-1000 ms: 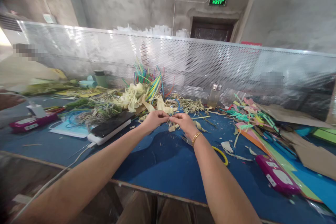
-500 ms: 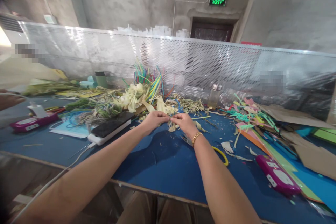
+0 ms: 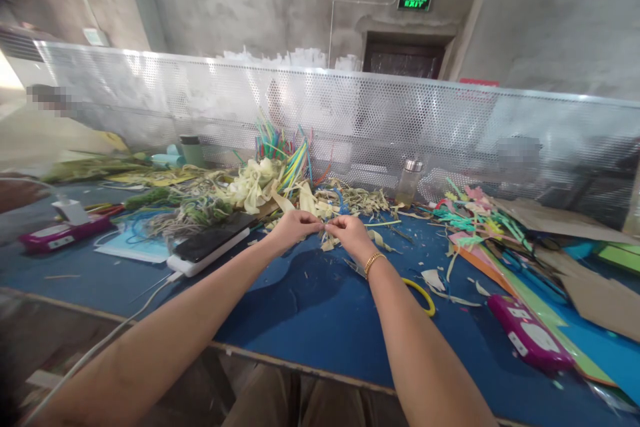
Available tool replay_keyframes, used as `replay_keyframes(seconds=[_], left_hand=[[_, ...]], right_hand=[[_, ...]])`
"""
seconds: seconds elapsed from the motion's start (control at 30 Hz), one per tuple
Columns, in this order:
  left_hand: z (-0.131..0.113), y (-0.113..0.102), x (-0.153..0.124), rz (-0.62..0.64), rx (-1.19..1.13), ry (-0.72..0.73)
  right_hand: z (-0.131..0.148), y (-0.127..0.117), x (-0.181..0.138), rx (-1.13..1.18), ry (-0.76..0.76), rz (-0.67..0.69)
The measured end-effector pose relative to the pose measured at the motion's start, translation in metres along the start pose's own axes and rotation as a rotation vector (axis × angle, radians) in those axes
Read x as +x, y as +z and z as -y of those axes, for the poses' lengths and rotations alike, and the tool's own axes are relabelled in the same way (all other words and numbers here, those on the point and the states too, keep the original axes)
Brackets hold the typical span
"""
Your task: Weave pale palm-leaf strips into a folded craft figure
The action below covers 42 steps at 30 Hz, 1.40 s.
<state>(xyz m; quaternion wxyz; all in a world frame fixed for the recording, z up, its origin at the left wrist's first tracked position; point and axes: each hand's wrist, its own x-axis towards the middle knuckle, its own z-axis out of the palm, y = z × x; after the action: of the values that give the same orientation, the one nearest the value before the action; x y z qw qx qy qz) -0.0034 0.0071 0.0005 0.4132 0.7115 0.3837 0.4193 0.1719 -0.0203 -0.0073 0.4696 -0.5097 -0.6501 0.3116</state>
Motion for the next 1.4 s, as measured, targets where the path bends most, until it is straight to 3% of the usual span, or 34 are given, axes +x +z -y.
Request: replay_keyframes(seconds=[0.83, 1.4], left_hand=[[0.0045, 0.0004, 0.0017, 0.012, 0.001, -0.014], [0.0064, 0.0056, 0.0007, -0.051, 0.081, 0.023]], right_hand=[[-0.0024, 0.0023, 0.0007, 0.041, 0.01, 0.004], [-0.0042, 0.006, 0.0005, -0.163, -0.012, -0.076]])
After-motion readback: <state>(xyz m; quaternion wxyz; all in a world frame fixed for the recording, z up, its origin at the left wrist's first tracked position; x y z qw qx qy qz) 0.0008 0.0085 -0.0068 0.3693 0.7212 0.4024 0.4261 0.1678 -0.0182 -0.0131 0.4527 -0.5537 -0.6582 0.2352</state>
